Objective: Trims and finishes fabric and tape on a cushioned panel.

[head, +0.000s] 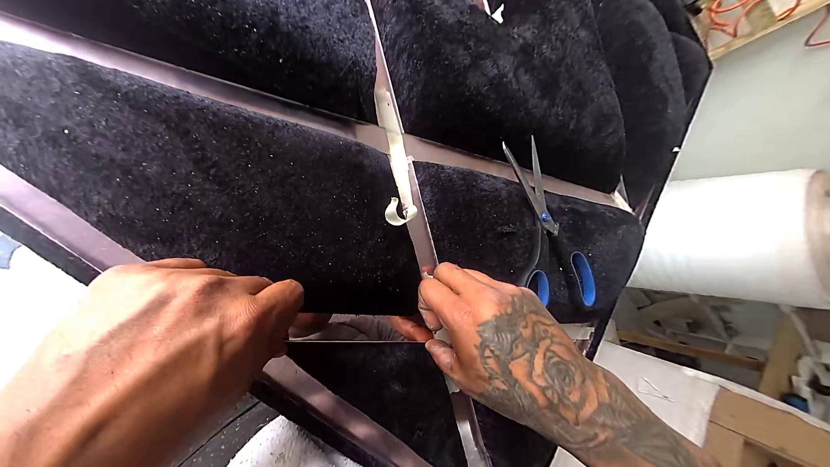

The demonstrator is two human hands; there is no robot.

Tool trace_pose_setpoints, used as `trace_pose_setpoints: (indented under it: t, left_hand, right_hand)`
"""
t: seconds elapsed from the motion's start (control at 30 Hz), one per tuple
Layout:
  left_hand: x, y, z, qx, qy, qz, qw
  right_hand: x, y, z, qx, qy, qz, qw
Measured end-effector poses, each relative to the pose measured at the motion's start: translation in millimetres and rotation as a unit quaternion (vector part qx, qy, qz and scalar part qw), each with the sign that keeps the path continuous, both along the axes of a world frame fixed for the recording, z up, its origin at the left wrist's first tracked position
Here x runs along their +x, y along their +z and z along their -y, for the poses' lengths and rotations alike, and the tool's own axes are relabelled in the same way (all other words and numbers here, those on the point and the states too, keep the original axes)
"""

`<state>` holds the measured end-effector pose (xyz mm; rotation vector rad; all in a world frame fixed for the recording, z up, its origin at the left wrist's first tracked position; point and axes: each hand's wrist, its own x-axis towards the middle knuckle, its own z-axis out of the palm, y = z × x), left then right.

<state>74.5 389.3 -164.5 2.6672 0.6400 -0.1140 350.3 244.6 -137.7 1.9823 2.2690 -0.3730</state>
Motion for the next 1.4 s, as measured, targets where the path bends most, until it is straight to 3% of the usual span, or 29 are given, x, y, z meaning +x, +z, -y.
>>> trace_pose_setpoints:
  t: [0.47,0.63,0.8,1.0,1.2,1.4]
  left_hand:
    - [-2.3,-3.4,2.4,0.027,-0.002,0.073,0.997]
    - [-3.6,-3.5,3.0,0.032,-0.007,0.074,0.997]
    - [-8.2,-2.2,7.3,0.055,-0.003,0.112,0.992]
    - [-51.7,-0.7,13.6,0.097,0.123,0.108,0.982]
    - [-67.3,-13.2,28.1,0.135,0.099,0.11,0.98]
    - [-72.1,-16.4,31.4,0.157,0.046,0.087,0.983]
  right_hand:
    - [-14.8,-3.1,5.0,0.046,0.01,0.004,0.999]
    - [3.2,-36.4,40.1,0.112,0.018,0.028,0.993]
    - [-16.8,-8.3,13.7,0.077,0.011,-0.001,0.997]
    - [-14.4,-2.4,33.0,0.019,-0.041,0.021,0.999]
    - [-28.2,6.1,45.3,-0.019,-0.101,0.042,0.994]
    - [-38.0,-3.8,58.2,0.004,-0.12,0.039,0.992]
